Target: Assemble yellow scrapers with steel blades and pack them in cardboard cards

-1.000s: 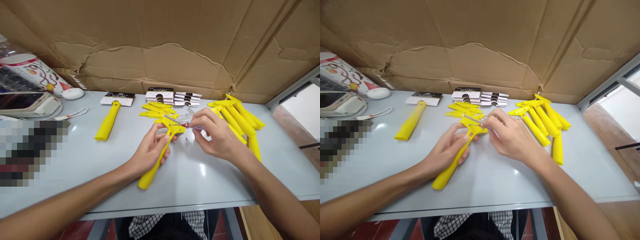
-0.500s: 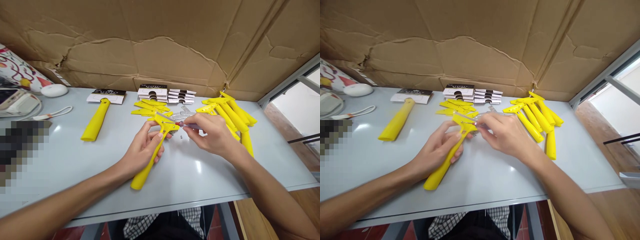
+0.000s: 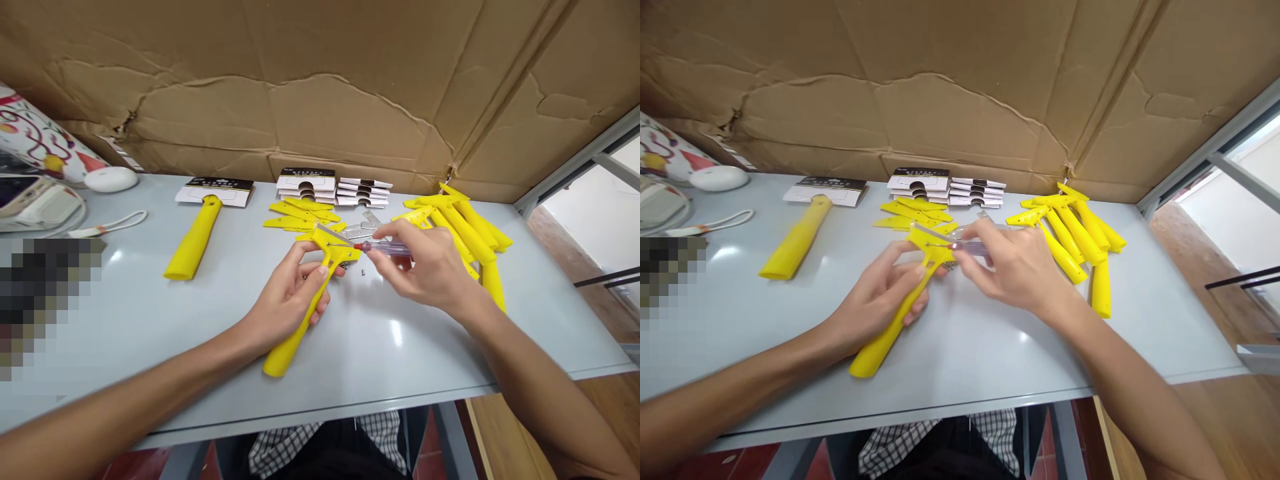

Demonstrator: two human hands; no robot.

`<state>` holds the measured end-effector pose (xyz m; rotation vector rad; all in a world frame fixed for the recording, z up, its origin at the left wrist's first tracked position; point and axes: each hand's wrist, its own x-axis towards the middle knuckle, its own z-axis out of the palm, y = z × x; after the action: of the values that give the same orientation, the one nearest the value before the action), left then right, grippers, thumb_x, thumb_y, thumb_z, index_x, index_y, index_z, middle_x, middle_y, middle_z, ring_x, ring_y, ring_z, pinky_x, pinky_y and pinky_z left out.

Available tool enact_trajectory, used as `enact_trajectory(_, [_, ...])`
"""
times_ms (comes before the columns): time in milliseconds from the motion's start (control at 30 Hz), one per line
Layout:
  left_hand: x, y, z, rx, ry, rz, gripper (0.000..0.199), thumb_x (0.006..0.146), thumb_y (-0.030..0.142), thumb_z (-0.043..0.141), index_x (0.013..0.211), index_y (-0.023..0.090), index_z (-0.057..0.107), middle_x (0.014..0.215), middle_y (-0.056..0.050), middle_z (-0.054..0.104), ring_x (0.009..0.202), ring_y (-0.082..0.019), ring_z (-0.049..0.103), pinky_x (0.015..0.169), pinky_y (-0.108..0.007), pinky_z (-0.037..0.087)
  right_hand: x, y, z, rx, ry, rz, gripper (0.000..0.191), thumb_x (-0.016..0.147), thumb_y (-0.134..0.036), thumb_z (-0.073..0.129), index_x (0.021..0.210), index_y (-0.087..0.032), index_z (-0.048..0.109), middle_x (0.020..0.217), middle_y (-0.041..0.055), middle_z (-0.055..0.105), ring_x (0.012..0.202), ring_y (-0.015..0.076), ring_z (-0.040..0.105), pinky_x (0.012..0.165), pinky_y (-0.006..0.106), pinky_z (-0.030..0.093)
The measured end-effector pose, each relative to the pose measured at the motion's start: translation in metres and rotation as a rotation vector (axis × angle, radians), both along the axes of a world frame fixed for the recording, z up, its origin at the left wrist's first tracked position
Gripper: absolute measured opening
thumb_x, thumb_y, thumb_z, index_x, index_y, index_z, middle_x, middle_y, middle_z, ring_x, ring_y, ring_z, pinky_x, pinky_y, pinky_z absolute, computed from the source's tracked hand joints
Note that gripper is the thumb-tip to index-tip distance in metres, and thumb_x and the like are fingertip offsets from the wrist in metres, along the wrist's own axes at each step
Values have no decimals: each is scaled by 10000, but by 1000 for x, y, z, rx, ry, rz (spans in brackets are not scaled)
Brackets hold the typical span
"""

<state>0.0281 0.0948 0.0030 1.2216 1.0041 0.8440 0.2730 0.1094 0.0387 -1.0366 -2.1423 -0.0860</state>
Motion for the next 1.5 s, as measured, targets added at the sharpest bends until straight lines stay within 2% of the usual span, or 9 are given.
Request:
enact_trajectory(100, [1, 1, 1, -6, 0, 18, 295, 1093, 427, 640, 1270, 271, 462, 1008, -34, 754, 497, -94, 536, 440, -245, 466, 1, -2, 5, -50, -30, 80, 127, 1023, -230, 648, 1136, -189, 688, 960, 28, 841, 662, 131, 721, 626, 280, 456])
enact_trajectory(267, [1, 0, 3, -8, 15, 5, 260, 1102, 417, 623, 1254, 278, 465, 667, 71, 602, 473, -130, 516, 446, -244, 450, -1, 0, 1, 144, -99, -20, 331, 1112, -430, 653, 860, -220, 699, 639, -20, 720, 544, 136, 616, 576, 311, 372])
enact_trajectory(467, [1, -1, 5, -5, 26, 3, 308, 1096, 427, 632, 1305, 267, 472, 659, 75, 592, 480, -136, 520, 446, -247, 456, -8, -7, 5, 160, -73, -17, 156, 1050, -334, 612, 1046, -205, 699, 806, 0, 773, 618, 145, 654, 577, 315, 382])
enact_trajectory(600, [1, -1, 4, -5, 25, -16, 316, 1098, 450, 628, 1289, 261, 462, 658, 78, 588, 477, -132, 526, 443, -241, 466, -11, -8, 6, 280, -109, 33, 248, 1098, -282, 620, 860, -232, 666, 707, -29, 736, 573, 117, 631, 548, 306, 369])
enact_trajectory(733, [0, -1, 1, -5, 28, -35, 359, 1086, 461, 646, 1313, 249, 466, 974, -32, 744, 514, -103, 568, 443, -244, 493, -11, -5, 2, 359, -65, -72, 442, 1131, -445, 629, 740, -242, 605, 529, -48, 613, 453, 113, 517, 505, 313, 335])
enact_trajectory(867, [0, 0, -1, 8, 32, -48, 384, 1091, 464, 639, 1348, 242, 459, 1221, -118, 761, 529, -83, 588, 442, -244, 506, -11, -7, 8, 275, -118, -35, 345, 1130, -284, 577, 792, -235, 622, 630, -26, 668, 518, 122, 558, 519, 320, 353])
enact_trajectory(1233, [1, -1, 1, 17, 30, -50, 302, 1117, 413, 594, 1313, 231, 453, 1002, -42, 739, 515, -91, 573, 446, -237, 491, -9, -11, 8, 97, -98, 187, 162, 1025, -99, 611, 1059, -228, 702, 1145, 72, 752, 883, 172, 720, 674, 311, 538])
enact_trajectory(1333, [0, -1, 1, 27, 25, -48, 278, 1122, 392, 582, 1311, 232, 456, 1052, -50, 742, 509, -82, 569, 449, -242, 495, -9, -11, 9, 128, -106, 173, 231, 1033, -51, 578, 1034, -239, 712, 1080, 44, 766, 886, 156, 724, 643, 287, 508])
enact_trajectory(1500, [0, 0, 0, 36, 33, -78, 277, 1134, 396, 568, 1324, 235, 447, 713, 65, 626, 485, -116, 543, 450, -232, 478, -11, -10, 7, 283, -131, 117, 238, 1078, -146, 662, 868, -250, 705, 803, -21, 702, 678, 119, 611, 595, 301, 424])
